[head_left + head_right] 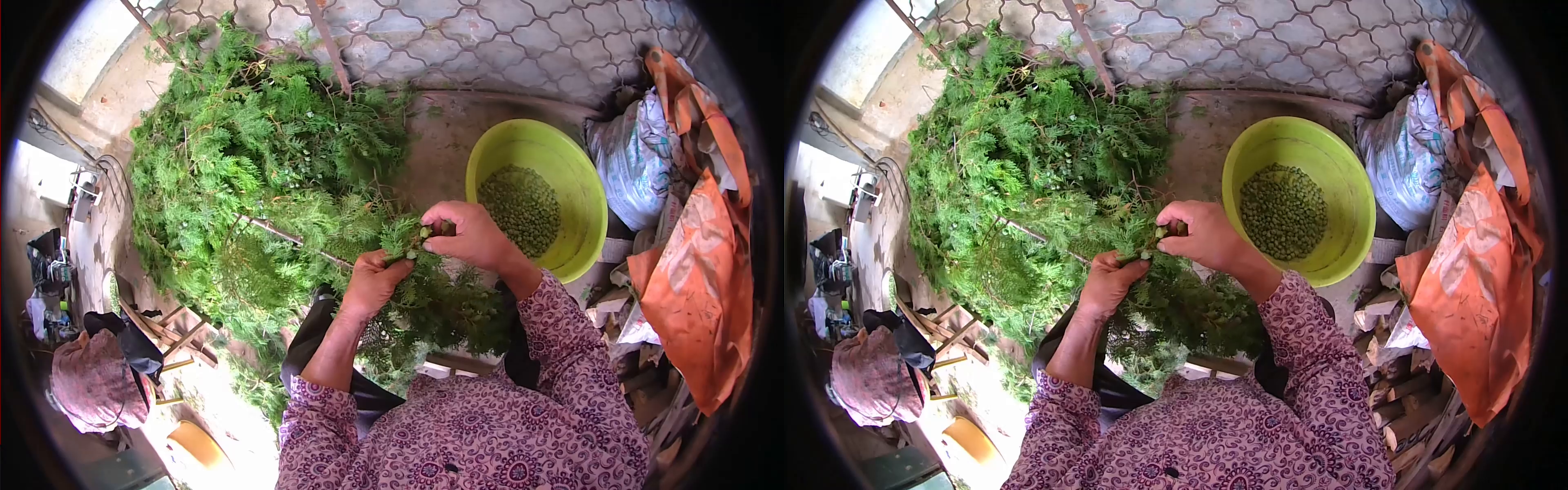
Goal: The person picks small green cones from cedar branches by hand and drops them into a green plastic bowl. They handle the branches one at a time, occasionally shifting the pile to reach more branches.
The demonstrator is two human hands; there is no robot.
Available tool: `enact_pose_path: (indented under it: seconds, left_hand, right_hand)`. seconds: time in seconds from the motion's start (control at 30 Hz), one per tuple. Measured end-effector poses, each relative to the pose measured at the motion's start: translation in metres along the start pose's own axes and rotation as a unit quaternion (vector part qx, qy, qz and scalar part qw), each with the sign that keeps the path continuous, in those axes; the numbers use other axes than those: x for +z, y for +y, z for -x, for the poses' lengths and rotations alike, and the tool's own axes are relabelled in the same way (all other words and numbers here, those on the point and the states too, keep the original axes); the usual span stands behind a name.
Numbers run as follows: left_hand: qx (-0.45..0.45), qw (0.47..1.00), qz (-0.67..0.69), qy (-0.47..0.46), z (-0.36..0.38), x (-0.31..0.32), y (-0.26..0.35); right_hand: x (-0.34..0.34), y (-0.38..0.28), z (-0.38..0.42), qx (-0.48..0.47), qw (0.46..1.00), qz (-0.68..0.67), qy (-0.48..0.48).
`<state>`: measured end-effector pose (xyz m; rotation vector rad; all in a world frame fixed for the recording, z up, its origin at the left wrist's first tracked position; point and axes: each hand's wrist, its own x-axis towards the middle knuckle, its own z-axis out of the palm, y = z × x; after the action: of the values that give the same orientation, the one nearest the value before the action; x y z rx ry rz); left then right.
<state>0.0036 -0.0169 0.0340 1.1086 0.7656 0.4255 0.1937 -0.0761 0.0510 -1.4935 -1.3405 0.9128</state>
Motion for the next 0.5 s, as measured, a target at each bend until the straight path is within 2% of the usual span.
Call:
enact_pose_path:
  seconds: [0.07, 0.17, 0.3, 0.33, 0.37, 0.4, 0.47, 0.5]
  left_hand:
    - [-0.002, 1.0, -0.009, -0.01, 0.001, 0.001, 0.002]
    - [-0.022, 1.0, 0.0, -0.014, 0.003, 0.003, 0.006]
    - [-0.019, 0.999, -0.012, -0.032, 0.005, 0.004, 0.009]
    - [-0.017, 0.999, -0.016, -0.037, 0.006, 0.005, 0.011]
    - [-0.016, 0.999, -0.015, -0.037, 0.005, 0.003, 0.009]
    - [-0.005, 0.998, -0.029, -0.048, 0.005, 0.001, 0.007]
    - [0.007, 0.998, -0.042, -0.056, 0.006, -0.002, 0.005]
    - [0.008, 0.998, -0.032, -0.049, 0.008, -0.004, 0.005]
  right_hand:
    - [0.002, 0.005, -0.001, -0.067, 0.995, 0.075, 0.0]
    - [0.002, 0.003, -0.001, -0.096, 0.99, 0.107, 0.007]
    - [0.0, -0.001, 0.002, -0.059, 0.996, 0.067, -0.005]
    - [-0.005, -0.008, 0.003, 0.04, 0.997, -0.035, -0.05]
    - [-0.01, -0.015, 0.003, 0.138, 0.977, -0.136, -0.094]
    - [-0.013, -0.018, 0.004, 0.138, 0.977, -0.135, -0.095]
    - [-0.019, -0.021, 0.006, 0.214, 0.95, -0.194, -0.115]
    - [-0.032, -0.012, 0.006, 0.215, 0.95, -0.193, -0.117]
